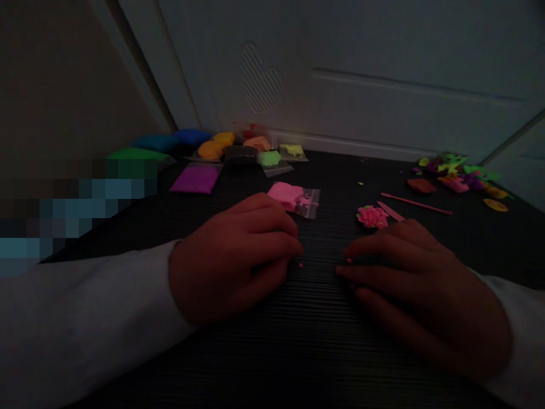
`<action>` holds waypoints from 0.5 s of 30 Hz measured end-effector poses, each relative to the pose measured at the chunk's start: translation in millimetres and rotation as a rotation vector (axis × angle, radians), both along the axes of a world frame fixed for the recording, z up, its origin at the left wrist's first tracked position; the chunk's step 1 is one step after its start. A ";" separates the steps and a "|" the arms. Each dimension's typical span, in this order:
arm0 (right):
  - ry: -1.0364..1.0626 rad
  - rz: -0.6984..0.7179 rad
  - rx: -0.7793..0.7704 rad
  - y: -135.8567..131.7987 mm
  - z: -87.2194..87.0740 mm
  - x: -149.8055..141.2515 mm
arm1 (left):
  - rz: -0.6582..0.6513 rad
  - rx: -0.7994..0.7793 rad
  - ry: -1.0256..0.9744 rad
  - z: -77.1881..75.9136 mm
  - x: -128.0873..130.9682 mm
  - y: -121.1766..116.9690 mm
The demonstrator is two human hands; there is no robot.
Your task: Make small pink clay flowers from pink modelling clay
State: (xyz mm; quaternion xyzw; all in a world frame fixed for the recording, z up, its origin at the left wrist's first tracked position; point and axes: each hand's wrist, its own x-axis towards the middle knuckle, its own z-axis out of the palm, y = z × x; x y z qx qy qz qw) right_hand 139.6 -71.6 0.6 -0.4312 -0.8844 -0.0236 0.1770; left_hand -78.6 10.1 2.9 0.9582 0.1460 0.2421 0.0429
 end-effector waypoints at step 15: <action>0.022 0.020 -0.049 -2.7 -1.6 -1.6 | -0.016 -0.041 -0.005 0.1 0.7 -0.6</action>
